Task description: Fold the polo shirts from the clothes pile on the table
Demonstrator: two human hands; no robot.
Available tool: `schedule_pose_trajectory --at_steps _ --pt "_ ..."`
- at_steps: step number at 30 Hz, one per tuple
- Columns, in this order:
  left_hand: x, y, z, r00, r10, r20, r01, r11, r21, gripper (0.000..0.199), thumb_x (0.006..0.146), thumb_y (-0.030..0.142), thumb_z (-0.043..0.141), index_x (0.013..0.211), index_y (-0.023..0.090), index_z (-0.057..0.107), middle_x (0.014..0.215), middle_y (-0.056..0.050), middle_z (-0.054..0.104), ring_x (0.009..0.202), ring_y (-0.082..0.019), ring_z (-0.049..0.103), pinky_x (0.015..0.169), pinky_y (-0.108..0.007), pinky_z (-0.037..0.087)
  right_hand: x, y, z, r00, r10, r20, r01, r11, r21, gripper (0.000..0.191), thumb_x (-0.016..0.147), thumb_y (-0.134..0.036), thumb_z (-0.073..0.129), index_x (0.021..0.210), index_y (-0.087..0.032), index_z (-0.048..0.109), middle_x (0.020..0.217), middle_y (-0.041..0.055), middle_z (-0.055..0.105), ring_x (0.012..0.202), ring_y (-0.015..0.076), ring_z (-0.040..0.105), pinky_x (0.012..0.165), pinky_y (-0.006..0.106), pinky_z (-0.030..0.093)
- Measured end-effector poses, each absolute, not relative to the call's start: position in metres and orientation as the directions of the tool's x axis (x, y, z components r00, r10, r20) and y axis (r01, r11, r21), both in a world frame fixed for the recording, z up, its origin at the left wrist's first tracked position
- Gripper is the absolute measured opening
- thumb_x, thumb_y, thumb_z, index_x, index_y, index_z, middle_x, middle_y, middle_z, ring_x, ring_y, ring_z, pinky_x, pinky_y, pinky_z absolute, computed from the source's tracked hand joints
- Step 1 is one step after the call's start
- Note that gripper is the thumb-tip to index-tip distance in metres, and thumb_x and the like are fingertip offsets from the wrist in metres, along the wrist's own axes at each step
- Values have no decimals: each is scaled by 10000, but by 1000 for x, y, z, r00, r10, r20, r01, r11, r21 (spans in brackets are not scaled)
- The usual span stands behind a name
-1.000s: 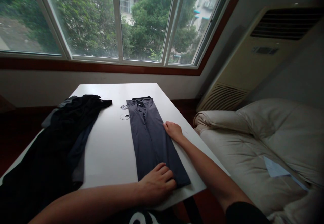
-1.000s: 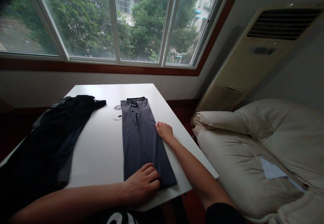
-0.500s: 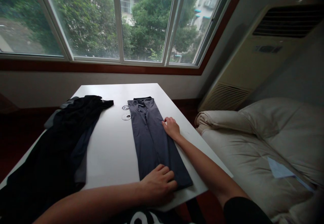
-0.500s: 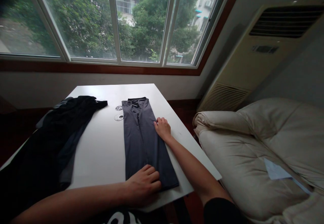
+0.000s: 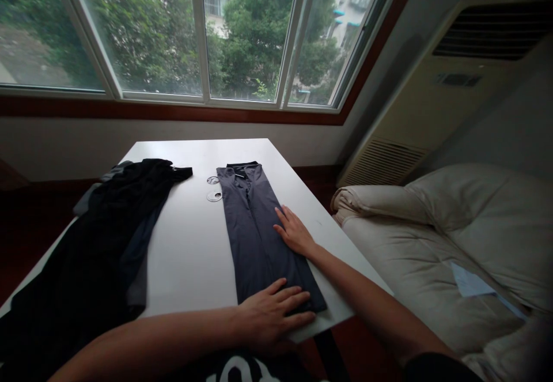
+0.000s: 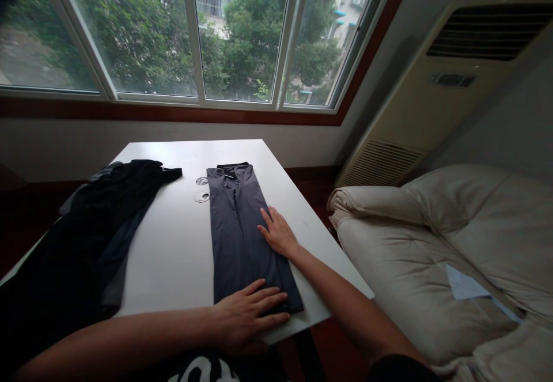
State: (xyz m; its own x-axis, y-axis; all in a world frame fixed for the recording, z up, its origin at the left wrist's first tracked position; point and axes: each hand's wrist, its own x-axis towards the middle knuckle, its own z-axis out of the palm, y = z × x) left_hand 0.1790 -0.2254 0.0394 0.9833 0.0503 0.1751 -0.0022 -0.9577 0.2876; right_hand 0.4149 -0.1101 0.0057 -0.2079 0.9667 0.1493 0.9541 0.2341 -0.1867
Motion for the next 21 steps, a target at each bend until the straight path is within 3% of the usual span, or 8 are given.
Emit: schedule_pose_trajectory --at_steps 4,7,9,11,16,21 --pt "180 -226 45 980 122 160 74 -957 280 602 991 489 555 1505 200 432 1359 -129 577 1210 -272 547 1052 -420 421 416 -118 10 -162 966 202 934 216 -285 616 1087 -469 359 1624 -165 347 1687 134 264 1567 274 231 1290 488 197" --pt "182 -225 40 982 123 147 89 -972 218 343 994 428 555 1261 217 595 1122 -72 608 1014 -240 559 898 -386 444 399 -146 9 -100 954 282 807 243 -538 586 1089 -476 337 1612 -213 377 1663 99 333 1546 249 295 1286 487 241" --pt "184 -225 35 983 102 155 74 -981 179 228 1003 391 550 1132 221 628 1061 -60 596 959 -229 544 838 -378 426 385 -169 8 -51 949 310 656 266 -706 553 1093 -488 332 1600 -278 396 1651 52 363 1533 226 325 1285 477 262" --pt "186 -226 32 981 96 166 68 -984 166 181 1010 366 549 1078 222 635 1032 -57 590 920 -219 530 798 -368 405 376 -188 5 -18 953 301 542 262 -799 529 1092 -500 344 1584 -320 420 1645 19 376 1531 215 330 1291 470 257" --pt "188 -229 31 977 117 181 87 -983 162 158 1008 358 558 1026 215 623 995 -55 576 891 -208 512 769 -348 380 378 -200 4 32 957 288 498 234 -835 531 1081 -531 378 1570 -334 445 1637 8 388 1537 221 317 1304 488 215" --pt "186 -230 34 975 110 192 76 -981 177 176 1029 348 518 1087 224 629 999 -62 570 895 -211 509 775 -342 387 396 -190 7 -40 951 306 511 282 -812 512 1077 -543 385 1520 -325 519 1621 13 417 1518 229 357 1298 484 234"
